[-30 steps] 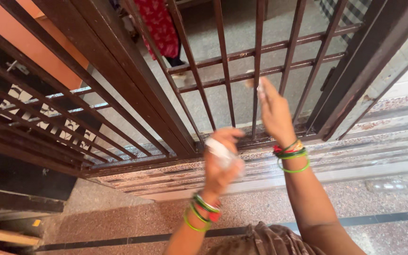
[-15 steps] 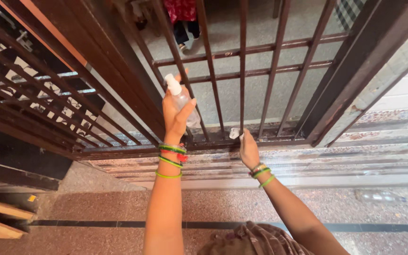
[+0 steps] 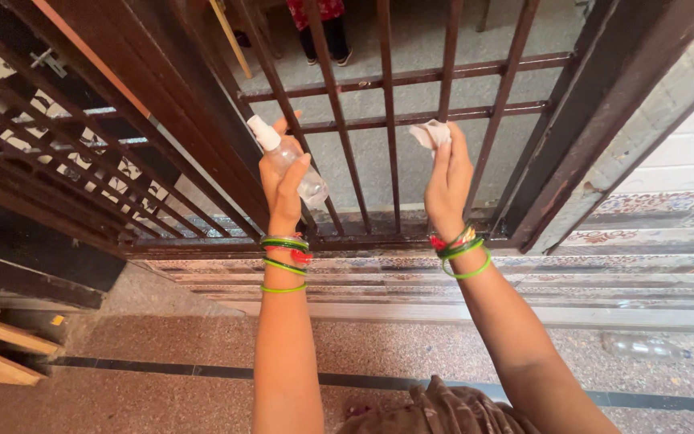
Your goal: The person sprays a clear liquid onto a metal security grille and wipes it with a white cloth. They repeatedly spray and wipe the same lower section of the grille throughout the clip.
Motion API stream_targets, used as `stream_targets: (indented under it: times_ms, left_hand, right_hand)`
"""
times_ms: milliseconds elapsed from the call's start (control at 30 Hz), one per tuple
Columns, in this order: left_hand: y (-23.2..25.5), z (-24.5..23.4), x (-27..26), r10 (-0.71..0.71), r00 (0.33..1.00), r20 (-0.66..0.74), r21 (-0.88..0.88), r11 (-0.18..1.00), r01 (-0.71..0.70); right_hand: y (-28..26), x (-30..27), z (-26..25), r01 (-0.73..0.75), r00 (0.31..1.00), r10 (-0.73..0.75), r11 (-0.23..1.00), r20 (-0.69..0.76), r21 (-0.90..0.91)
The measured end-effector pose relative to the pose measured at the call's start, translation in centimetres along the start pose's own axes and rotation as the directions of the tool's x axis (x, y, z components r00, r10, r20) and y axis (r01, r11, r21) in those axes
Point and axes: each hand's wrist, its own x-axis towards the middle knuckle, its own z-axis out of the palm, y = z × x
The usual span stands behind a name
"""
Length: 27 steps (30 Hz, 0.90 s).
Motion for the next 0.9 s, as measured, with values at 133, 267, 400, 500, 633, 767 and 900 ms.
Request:
stream_targets:
  times_ms: [133, 267, 400, 500, 633, 767, 900]
  left_hand:
    - [-0.6, 0.4, 0.0, 0.008, 0.999, -0.037, 0.026, 1.000, -0.007]
    - [-0.7, 0.3, 0.0, 0.031, 0.999, -0.020, 0.039, 0.999, -0.030]
    - [-0.4, 0.3, 0.1, 0.040, 0.999, -0.006, 0.035, 0.999, -0.040]
    - [-0.2, 0.1, -0.3, -0.022, 1.000, -0.011, 0.029, 0.999, 0.022]
    - [0.0, 0.1, -0.2, -0.020, 1.000, 0.002, 0.038, 0.999, 0.020]
    - [0.0, 0.3, 0.2, -0.017, 1.000, 0.000, 0.023, 1.000, 0.017]
    - [-0.2, 0.2, -0.1, -0.030, 1.000, 0.004, 0.037, 0.999, 0.030]
  right_hand:
    - [1.8, 0.3, 0.3, 0.012, 0.999, -0.012, 1.000, 0.051, 0.003]
    - [9.1, -5.4, 0.4, -0.023, 0.996, 0.036, 0.989, 0.085, -0.146]
    - [16.4, -12.5, -0.6, -0.056, 0.975, 0.116, 0.953, 0.189, -0.298]
    - [18.0, -15.4, -2.0, 0.016, 0.974, 0.044, 0.965, 0.224, -0.261]
    - [14.5, -14.1, -4.2, 0.146, 0.989, -0.141, 0.909, 0.041, -0.390]
    - [8.6, -11.0, -6.9, -0.010, 0.979, 0.009, 1.000, -0.201, -0.002]
    - [6.7, -3.3, -6.9, 0.162, 0.925, -0.134, 0.985, -0.355, 0.052]
